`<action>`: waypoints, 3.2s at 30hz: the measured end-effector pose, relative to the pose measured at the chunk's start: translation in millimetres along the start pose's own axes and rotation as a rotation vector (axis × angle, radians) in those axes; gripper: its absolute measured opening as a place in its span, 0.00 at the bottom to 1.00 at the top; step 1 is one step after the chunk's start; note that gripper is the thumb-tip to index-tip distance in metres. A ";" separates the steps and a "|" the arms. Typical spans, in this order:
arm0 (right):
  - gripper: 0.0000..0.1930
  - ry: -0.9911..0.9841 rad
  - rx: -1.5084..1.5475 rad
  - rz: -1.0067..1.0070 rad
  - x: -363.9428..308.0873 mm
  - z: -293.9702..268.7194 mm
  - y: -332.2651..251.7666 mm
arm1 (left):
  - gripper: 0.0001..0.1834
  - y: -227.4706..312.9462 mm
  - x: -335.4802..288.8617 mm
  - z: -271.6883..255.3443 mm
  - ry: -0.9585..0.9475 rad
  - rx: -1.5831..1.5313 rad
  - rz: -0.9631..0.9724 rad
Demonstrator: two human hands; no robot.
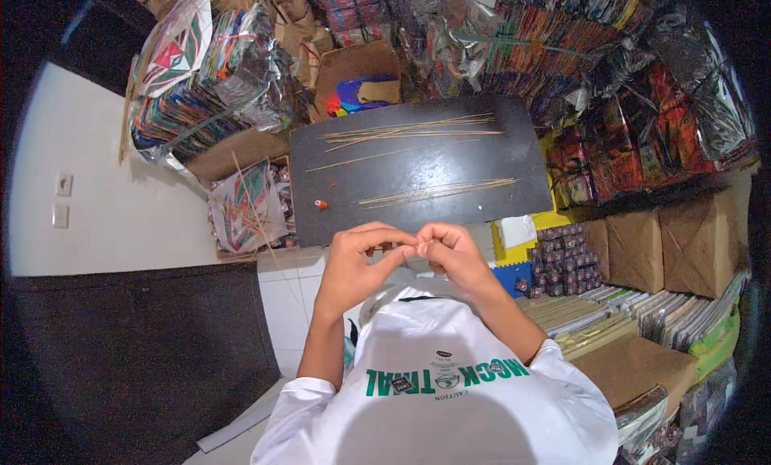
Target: The person assembles a kite frame by hand, using thin wooden sticks and a small orange tube of adhesive. They apply the adhesive to the ends of the sticks and join them together to form a cross shape on a dark work surface. The person handles the sticks one by one, carefully aligning and pressing the joints.
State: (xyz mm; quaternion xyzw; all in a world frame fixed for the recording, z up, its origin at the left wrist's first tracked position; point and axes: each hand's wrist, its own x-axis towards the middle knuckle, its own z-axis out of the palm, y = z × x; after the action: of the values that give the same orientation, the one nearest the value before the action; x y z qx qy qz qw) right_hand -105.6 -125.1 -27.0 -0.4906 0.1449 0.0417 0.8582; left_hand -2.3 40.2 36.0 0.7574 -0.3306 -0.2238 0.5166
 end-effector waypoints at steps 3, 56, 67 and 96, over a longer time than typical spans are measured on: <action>0.05 0.000 0.033 0.005 0.7 0.0 0.6 | 0.07 -2.1 0.4 0.2 0.014 -0.010 -0.009; 0.06 0.118 -0.453 -0.458 0.9 -7.5 -6.4 | 0.04 5.6 1.9 -16.5 0.019 0.080 0.145; 0.17 0.010 -0.454 -0.539 -4.2 -1.1 -19.6 | 0.05 19.8 5.3 -21.4 -0.051 0.214 0.323; 0.16 -0.012 -0.184 -0.497 -14.4 10.8 -14.9 | 0.05 27.4 23.0 -24.7 -0.146 0.226 0.434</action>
State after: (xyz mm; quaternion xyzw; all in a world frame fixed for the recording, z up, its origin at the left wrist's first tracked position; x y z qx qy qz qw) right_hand -113.9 -122.6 -5.3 -0.5870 0.0105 -0.1545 0.7946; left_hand 22.8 32.2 70.6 0.7035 -0.5449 -0.1232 0.4393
